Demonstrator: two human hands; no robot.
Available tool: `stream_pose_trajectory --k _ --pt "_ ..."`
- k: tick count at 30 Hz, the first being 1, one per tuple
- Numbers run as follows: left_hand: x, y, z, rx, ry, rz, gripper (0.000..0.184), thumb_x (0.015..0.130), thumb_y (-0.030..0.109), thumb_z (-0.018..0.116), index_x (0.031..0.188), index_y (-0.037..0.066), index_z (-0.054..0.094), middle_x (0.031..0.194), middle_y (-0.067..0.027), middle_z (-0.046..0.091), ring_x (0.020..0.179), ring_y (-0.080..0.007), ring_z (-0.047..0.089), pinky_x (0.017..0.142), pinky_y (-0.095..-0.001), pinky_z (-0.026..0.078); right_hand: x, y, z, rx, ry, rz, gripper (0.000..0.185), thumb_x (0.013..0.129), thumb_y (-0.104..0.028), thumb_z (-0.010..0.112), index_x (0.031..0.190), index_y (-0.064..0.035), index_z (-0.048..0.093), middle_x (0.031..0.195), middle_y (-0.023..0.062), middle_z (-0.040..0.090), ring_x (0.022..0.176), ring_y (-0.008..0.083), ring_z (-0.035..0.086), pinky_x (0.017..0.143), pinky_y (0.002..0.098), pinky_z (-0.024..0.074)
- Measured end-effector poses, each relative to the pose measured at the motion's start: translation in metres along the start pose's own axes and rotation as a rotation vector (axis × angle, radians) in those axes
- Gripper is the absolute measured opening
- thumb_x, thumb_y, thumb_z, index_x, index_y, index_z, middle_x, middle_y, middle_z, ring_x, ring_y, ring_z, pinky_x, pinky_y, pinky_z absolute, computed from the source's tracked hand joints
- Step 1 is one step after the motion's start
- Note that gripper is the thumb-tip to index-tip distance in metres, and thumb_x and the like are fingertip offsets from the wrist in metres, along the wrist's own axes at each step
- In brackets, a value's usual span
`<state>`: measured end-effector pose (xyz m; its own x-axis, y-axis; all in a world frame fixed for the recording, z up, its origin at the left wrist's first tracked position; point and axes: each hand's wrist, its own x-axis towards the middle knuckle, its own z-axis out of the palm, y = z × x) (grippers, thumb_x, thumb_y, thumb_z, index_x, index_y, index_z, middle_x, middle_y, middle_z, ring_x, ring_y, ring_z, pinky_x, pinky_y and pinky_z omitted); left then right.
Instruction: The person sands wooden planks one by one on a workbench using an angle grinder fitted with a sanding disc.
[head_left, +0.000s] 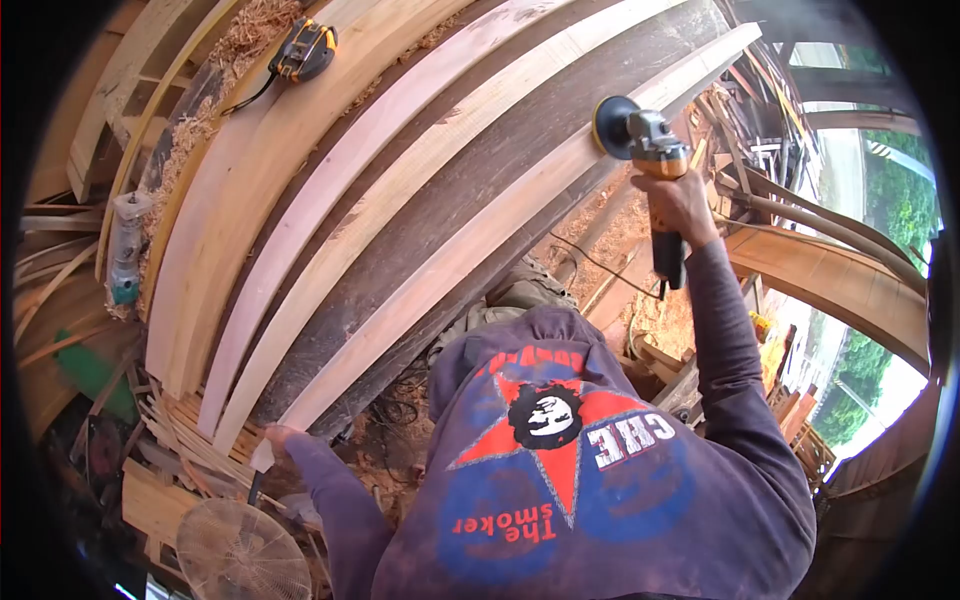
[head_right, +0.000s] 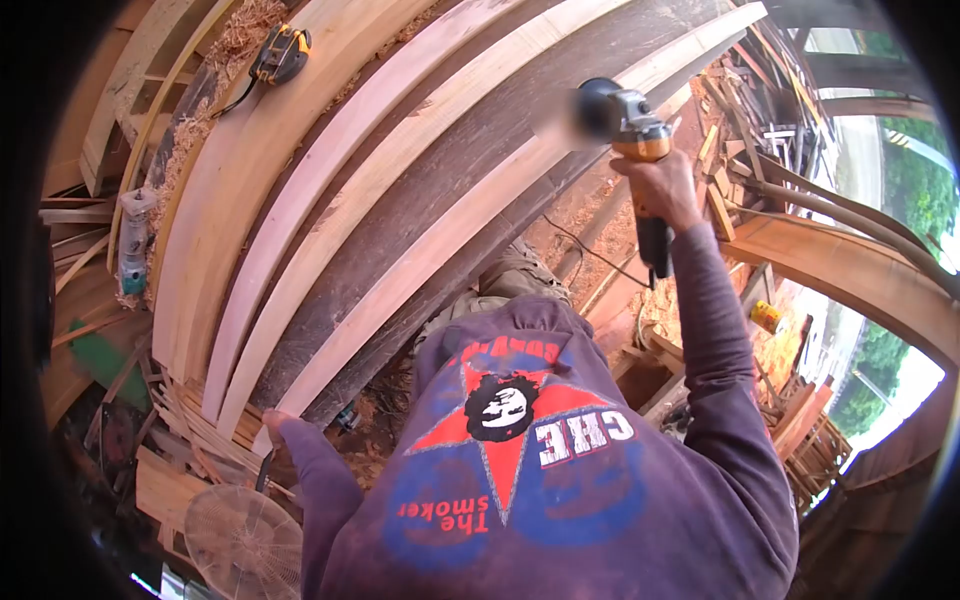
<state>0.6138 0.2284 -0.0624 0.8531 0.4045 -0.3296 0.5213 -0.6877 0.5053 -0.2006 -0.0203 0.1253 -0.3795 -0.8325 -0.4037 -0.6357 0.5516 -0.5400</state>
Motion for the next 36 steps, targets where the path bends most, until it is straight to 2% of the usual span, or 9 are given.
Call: stream_pose_trajectory --k 2,7,10,12,13,19,23,27,36 --pt "0.002 -0.006 0.001 0.002 -0.001 -0.008 0.069 0.083 0.038 0.076 0.129 -0.008 0.056 0.133 -0.0263 0.065 0.114 -0.0379 0.069 0.096 -0.0451 0.059 -0.022 -0.021 0.021 -0.01 0.049 0.038 0.032 0.077 -0.022 0.088 0.102 -0.0048 0.08 0.08 0.003 0.075 0.071 0.0121 0.07 0.067 0.0312 0.0572" --pt "-0.035 -0.001 0.001 -0.189 0.022 -0.074 0.052 0.101 0.034 0.053 0.14 0.0 0.053 0.146 -0.0194 0.059 0.131 -0.0331 0.06 0.105 -0.0428 0.054 -0.056 -0.051 0.055 -0.021 0.016 0.091 0.032 0.075 -0.021 0.088 0.099 -0.0022 0.078 0.079 0.0015 0.073 0.071 0.0105 0.068 0.066 0.0319 0.0561" --pt "-0.042 0.005 0.001 -0.039 0.105 -0.026 0.054 0.082 0.032 0.078 0.104 -0.016 0.068 0.114 -0.0299 0.072 0.101 -0.0388 0.075 0.085 -0.05 0.062 -0.077 -0.067 0.069 0.032 -0.034 0.074 0.035 0.077 -0.021 0.088 0.105 -0.0019 0.079 0.086 0.0043 0.076 0.078 0.0114 0.071 0.072 0.0315 0.0567" --pt "-0.045 0.012 -0.001 -0.016 0.082 -0.21 0.043 0.105 0.039 0.054 0.135 0.008 0.058 0.141 -0.0141 0.062 0.126 -0.0291 0.066 0.096 -0.0395 0.058 -0.089 -0.072 0.081 0.048 -0.032 0.066 0.035 0.077 -0.021 0.087 0.105 -0.0016 0.079 0.086 0.0041 0.076 0.078 0.011 0.07 0.072 0.0312 0.0565" --pt "-0.043 0.008 -0.004 -0.012 0.082 -0.211 0.043 0.105 0.039 0.054 0.135 0.008 0.058 0.141 -0.0141 0.062 0.126 -0.0291 0.066 0.096 -0.0395 0.058 -0.094 -0.075 0.086 0.048 -0.024 0.062 0.035 0.076 -0.02 0.087 0.103 -0.0002 0.077 0.085 0.0048 0.076 0.078 0.0113 0.07 0.073 0.0313 0.0567" --pt "-0.035 -0.012 -0.022 0.71 -0.111 0.566 0.063 0.089 0.037 0.068 0.111 -0.023 0.067 0.118 -0.0325 0.071 0.104 -0.0404 0.074 0.086 -0.0512 0.066 -0.126 -0.095 0.114 0.061 -0.023 0.087 0.039 0.076 -0.021 0.087 0.105 0.0012 0.074 0.089 0.0081 0.077 0.081 0.0136 0.072 0.077 0.033 0.0581" --pt "-0.089 0.006 -0.016 -0.106 -0.106 0.129 0.07 0.089 0.034 0.069 0.116 -0.029 0.054 0.121 -0.0366 0.066 0.106 -0.0428 0.073 0.086 -0.0532 0.066 -0.14 -0.104 0.135 0.08 -0.031 0.046 0.042 0.076 -0.021 0.087 0.109 -0.0001 0.072 0.093 0.0105 0.079 0.085 0.0166 0.075 0.08 0.0342 0.0591" --pt "-0.066 0.002 -0.012 0.039 -0.06 0.096 0.08 0.087 0.033 0.071 0.117 -0.035 0.042 0.124 -0.04 0.063 0.104 -0.0454 0.073 0.086 -0.0529 0.066 -0.158 -0.115 0.149 0.082 -0.045 0.041 0.04 0.076 -0.016 0.088 0.109 0.0009 0.073 0.097 0.0062 0.077 0.087 0.0114 0.07 0.081 0.0319 0.0577" --pt "-0.06 -0.004 -0.018 0.16 -0.029 0.19 0.076 0.086 0.039 0.07 0.102 -0.034 0.055 0.119 -0.0403 0.066 0.108 -0.0436 0.072 0.091 -0.0511 0.062 -0.178 -0.127 0.167 0.008 -0.039 0.143 0.044 0.077 -0.016 0.087 0.115 0.0003 0.071 0.1 0.0075 0.078 0.091 0.0119 0.071 0.084 0.0322 0.0582"
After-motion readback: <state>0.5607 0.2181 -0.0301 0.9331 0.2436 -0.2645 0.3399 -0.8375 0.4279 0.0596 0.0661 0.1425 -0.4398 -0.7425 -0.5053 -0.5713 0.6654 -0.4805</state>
